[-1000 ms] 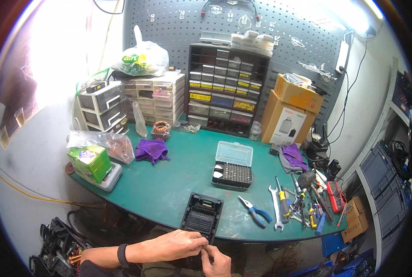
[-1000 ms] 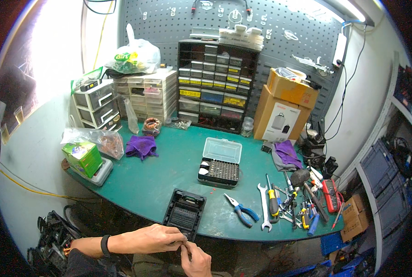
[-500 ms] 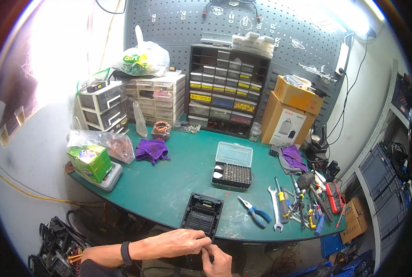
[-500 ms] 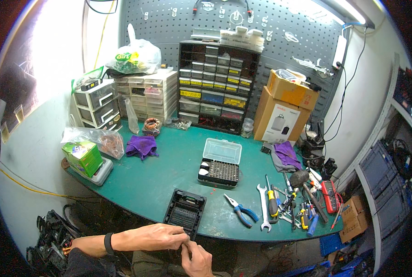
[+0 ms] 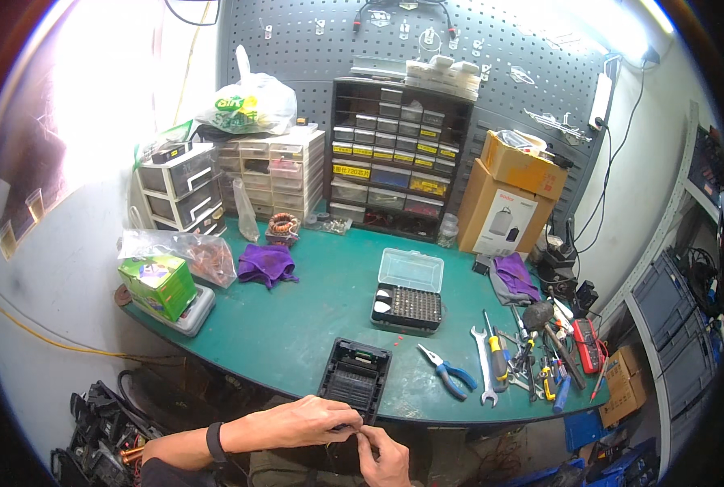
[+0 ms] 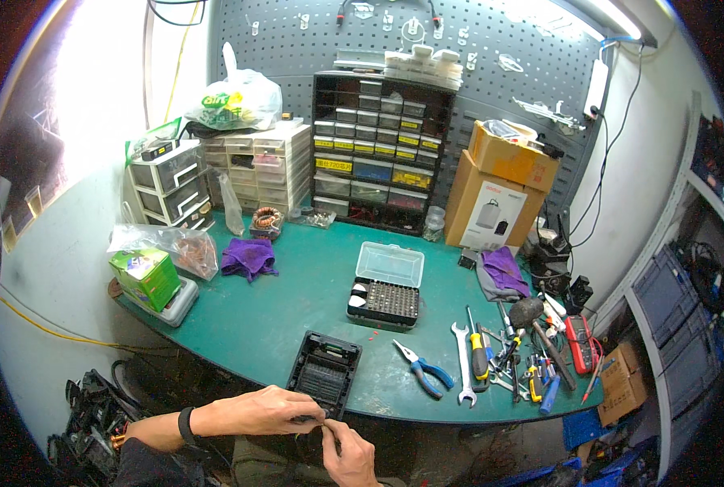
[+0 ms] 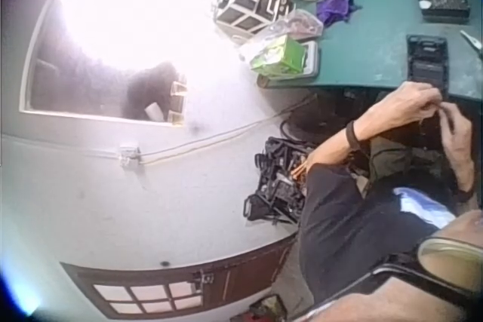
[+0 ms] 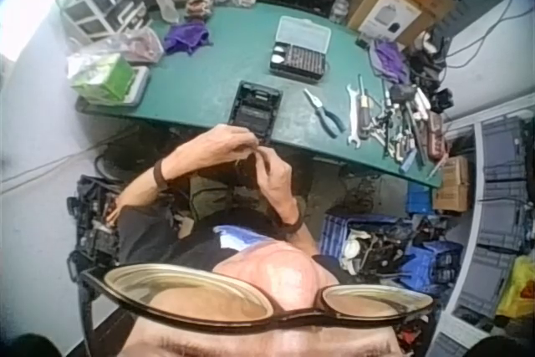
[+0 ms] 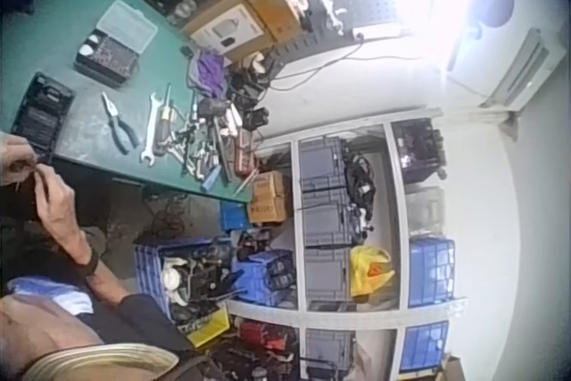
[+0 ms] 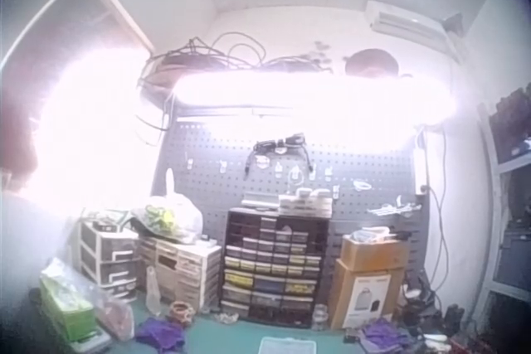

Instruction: Connecting wires and assembling a power supply or electronic device housing at a workbench.

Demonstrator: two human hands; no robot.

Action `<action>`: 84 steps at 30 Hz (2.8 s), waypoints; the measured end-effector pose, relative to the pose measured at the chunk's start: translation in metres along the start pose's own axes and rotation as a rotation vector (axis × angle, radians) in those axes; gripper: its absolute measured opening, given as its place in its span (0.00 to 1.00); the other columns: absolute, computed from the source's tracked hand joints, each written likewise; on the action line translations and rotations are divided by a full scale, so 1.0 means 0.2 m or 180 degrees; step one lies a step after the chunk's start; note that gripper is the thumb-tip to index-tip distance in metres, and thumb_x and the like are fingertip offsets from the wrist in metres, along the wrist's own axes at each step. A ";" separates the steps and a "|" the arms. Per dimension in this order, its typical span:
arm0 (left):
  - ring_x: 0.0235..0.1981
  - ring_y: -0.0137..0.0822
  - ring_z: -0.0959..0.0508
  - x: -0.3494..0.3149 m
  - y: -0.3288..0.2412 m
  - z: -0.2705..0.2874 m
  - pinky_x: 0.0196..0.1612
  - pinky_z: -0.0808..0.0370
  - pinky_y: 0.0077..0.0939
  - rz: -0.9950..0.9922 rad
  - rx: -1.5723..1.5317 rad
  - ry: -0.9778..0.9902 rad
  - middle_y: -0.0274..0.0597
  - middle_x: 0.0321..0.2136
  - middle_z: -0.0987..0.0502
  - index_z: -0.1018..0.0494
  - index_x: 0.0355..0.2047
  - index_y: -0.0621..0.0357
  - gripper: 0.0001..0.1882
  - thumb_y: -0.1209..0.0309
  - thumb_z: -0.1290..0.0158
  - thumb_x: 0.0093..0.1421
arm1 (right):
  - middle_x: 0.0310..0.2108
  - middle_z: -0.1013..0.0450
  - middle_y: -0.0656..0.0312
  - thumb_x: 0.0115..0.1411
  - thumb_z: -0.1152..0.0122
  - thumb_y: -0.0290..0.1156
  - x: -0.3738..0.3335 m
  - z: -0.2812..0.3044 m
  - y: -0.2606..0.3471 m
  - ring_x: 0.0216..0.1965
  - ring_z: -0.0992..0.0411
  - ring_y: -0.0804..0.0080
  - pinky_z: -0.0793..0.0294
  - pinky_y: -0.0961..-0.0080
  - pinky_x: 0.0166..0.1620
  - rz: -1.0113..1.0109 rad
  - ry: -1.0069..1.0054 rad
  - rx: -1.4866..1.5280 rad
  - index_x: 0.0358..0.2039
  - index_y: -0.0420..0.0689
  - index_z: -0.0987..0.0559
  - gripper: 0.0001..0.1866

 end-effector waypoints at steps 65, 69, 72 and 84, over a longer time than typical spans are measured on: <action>0.23 0.26 0.21 -0.19 0.02 -0.52 0.27 0.20 0.23 0.2320 -0.4129 -0.1966 0.39 0.25 0.20 0.22 0.54 0.69 0.14 0.71 0.46 0.74 | 0.30 0.19 0.56 0.66 0.33 0.20 -0.11 -0.02 -0.14 0.29 0.20 0.74 0.22 0.76 0.34 -0.0802 0.0381 0.0677 0.39 0.36 0.18 0.03; 0.19 0.27 0.22 -0.19 0.05 -0.51 0.25 0.22 0.22 0.2571 -0.3581 -0.1899 0.38 0.21 0.21 0.22 0.54 0.71 0.15 0.70 0.47 0.75 | 0.31 0.19 0.53 0.65 0.33 0.19 -0.09 -0.03 -0.11 0.30 0.18 0.69 0.21 0.75 0.34 -0.0385 0.0529 0.0480 0.41 0.36 0.18 0.05; 0.16 0.28 0.24 -0.18 0.05 -0.52 0.23 0.21 0.23 0.2744 -0.4162 -0.1810 0.38 0.19 0.22 0.22 0.54 0.71 0.16 0.69 0.48 0.75 | 0.32 0.19 0.52 0.65 0.33 0.18 -0.08 -0.02 -0.10 0.30 0.18 0.65 0.20 0.73 0.34 -0.0264 0.0553 0.0508 0.43 0.35 0.18 0.06; 0.14 0.30 0.24 -0.18 0.05 -0.53 0.25 0.17 0.27 0.2980 -0.4823 -0.1930 0.36 0.17 0.24 0.23 0.48 0.66 0.14 0.66 0.46 0.74 | 0.31 0.19 0.51 0.66 0.36 0.18 -0.09 -0.01 -0.08 0.28 0.18 0.62 0.21 0.71 0.32 -0.0207 0.0426 0.0289 0.42 0.35 0.19 0.04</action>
Point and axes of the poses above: each hand's wrist, its own x-axis towards the middle knuckle, its own z-axis out of the back of the hand, y = z × x, the point moved 4 cm from there along x, towards the middle knuckle
